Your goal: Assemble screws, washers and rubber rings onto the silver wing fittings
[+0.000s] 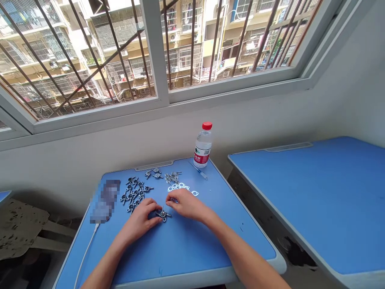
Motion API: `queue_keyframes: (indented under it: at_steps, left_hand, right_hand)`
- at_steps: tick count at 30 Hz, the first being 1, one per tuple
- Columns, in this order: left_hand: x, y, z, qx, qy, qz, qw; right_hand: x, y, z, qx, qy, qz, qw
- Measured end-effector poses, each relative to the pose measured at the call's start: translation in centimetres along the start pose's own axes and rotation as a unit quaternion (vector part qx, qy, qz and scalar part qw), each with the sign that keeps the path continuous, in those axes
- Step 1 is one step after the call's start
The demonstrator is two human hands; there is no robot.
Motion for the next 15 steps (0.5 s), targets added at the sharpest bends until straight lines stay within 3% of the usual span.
queue_keyframes:
  at_steps: [5, 11, 15]
  left_hand:
    - [0.0, 0.0, 0.3, -0.017, 0.009, 0.011, 1.0]
    - [0.1, 0.1, 0.4, -0.066, 0.038, 0.029, 0.997]
    - [0.0, 0.1, 0.5, -0.103, 0.056, 0.036, 0.993]
  right_hand:
    - [0.1, -0.7, 0.6, -0.005, 0.03, 0.021, 0.999]
    - [0.2, 0.6, 0.3, 0.002, 0.012, -0.041, 0.999]
    - [0.3, 0.9, 0.4, 0.011, 0.007, -0.049, 0.999]
Point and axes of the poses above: each hand's wrist, its own x-axis away from the middle knuckle, its own y-axis out of the palm, z = x × y, the point moved 7 cm from there along -x, towards the middle knuckle, and after that the axes turned 10 degrees about -y, right-handed, at the moved point
